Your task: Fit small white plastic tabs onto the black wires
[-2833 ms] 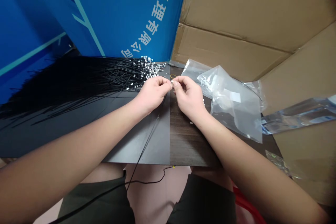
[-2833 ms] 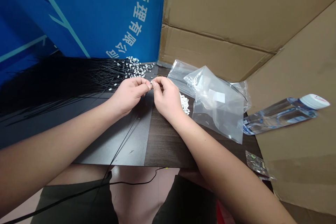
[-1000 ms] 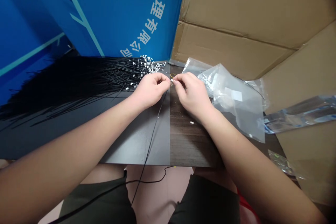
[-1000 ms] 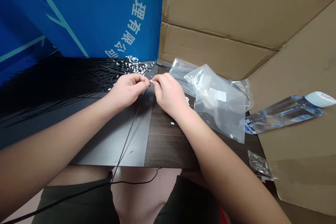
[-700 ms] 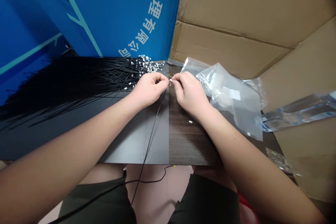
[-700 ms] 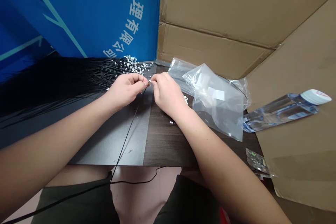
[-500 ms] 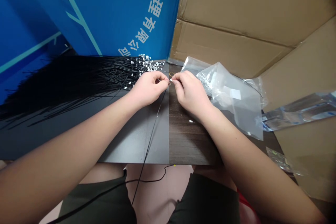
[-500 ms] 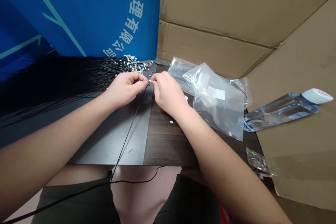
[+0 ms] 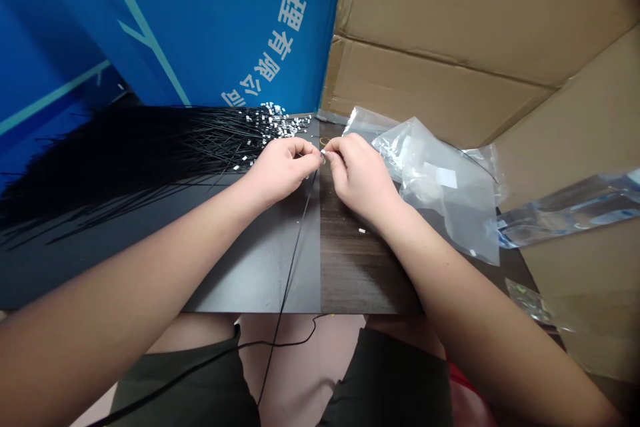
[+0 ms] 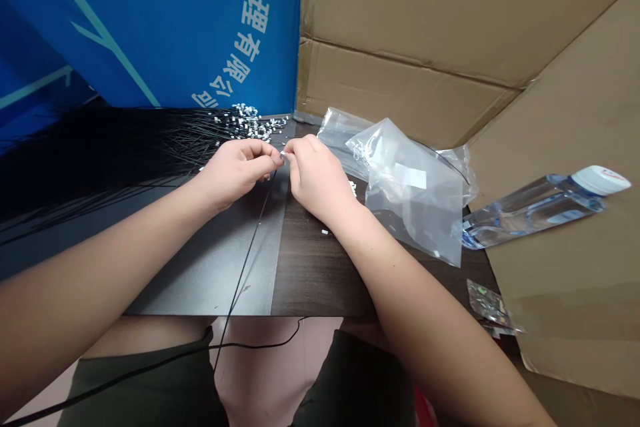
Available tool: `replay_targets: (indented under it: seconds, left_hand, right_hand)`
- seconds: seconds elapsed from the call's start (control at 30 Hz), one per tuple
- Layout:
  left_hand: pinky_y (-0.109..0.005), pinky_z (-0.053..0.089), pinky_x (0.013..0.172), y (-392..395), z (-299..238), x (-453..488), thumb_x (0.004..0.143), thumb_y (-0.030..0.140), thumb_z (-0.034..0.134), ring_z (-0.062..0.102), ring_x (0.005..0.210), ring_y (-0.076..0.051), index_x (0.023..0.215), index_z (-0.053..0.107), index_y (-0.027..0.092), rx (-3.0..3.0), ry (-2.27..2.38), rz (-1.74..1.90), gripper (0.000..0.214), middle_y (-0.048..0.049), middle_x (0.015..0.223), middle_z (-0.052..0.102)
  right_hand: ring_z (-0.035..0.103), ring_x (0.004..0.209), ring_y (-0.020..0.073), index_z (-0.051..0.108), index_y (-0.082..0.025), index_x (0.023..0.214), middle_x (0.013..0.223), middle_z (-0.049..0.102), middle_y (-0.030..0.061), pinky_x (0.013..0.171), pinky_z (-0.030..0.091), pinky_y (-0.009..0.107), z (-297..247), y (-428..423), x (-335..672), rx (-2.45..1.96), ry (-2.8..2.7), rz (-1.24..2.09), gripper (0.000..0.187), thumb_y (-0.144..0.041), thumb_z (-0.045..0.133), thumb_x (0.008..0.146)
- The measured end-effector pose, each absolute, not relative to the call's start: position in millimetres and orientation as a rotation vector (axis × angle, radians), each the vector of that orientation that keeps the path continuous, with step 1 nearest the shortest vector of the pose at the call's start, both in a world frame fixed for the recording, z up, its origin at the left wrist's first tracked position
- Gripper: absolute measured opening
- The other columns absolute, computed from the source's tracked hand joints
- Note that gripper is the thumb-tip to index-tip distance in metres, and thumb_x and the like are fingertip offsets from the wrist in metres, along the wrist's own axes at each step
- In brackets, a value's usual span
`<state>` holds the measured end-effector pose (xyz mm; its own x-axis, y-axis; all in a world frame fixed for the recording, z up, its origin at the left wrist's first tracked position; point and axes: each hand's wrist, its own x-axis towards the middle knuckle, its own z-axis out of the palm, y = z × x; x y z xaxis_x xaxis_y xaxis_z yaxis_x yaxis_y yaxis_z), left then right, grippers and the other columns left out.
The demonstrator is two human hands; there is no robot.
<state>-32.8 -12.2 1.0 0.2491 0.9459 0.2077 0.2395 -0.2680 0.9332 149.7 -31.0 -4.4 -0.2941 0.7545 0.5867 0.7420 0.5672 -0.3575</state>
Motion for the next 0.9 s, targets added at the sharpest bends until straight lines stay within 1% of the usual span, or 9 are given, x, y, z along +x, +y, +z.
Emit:
replay_targets:
  seconds: [0.23, 0.43, 0.63, 0.9]
  left_hand:
    - [-0.029, 0.037, 0.06, -14.3, 2.8, -30.3, 0.078, 0.029, 0.07, 0.051, 0.06, -0.013, 0.071, 0.067, 0.018, 1.684, 1.131, 1.066, 0.013, 0.0001, 0.064, 0.06]
    - [-0.029, 0.033, 0.058, -14.8, 0.0, -28.1, 0.078, 0.027, 0.067, 0.049, 0.059, -0.013, 0.069, 0.064, 0.019, 1.663, 1.156, 1.074, 0.013, 0.0007, 0.061, 0.057]
    - [-0.029, 0.032, 0.057, -15.3, -2.5, -27.7, 0.077, 0.027, 0.066, 0.047, 0.059, -0.013, 0.068, 0.061, 0.019, 1.659, 1.151, 1.071, 0.013, 0.0007, 0.061, 0.056]
    - [-0.03, 0.033, 0.059, -13.8, -3.4, -29.2, 0.076, 0.027, 0.066, 0.047, 0.06, -0.013, 0.069, 0.062, 0.019, 1.68, 1.139, 1.058, 0.012, 0.0008, 0.062, 0.057]
  right_hand:
    - [0.062, 0.1, 0.0282, 0.061, -0.022, 0.1, 0.104, 0.068, 0.0124, 0.086, 0.05, 0.042, -5.0, -31.7, 147.2, -1.212, -2.063, 0.011, 0.016, -0.018, 0.047, 0.102]
    - [0.062, 0.1, 0.0282, 0.061, -0.022, 0.1, 0.105, 0.067, 0.0128, 0.086, 0.049, 0.042, -5.7, -32.8, 144.9, -1.243, -2.056, 0.018, 0.015, -0.017, 0.047, 0.102]
    - [0.061, 0.098, 0.0272, 0.061, -0.022, 0.099, 0.102, 0.066, 0.0111, 0.085, 0.049, 0.041, -8.9, -32.5, 143.8, -1.229, -2.06, 0.014, 0.016, -0.018, 0.046, 0.102]
    - [0.06, 0.1, 0.0291, 0.062, -0.022, 0.102, 0.105, 0.065, 0.0132, 0.085, 0.05, 0.042, -7.9, -33.5, 145.0, -1.21, -2.112, -0.06, 0.02, -0.012, 0.045, 0.099]
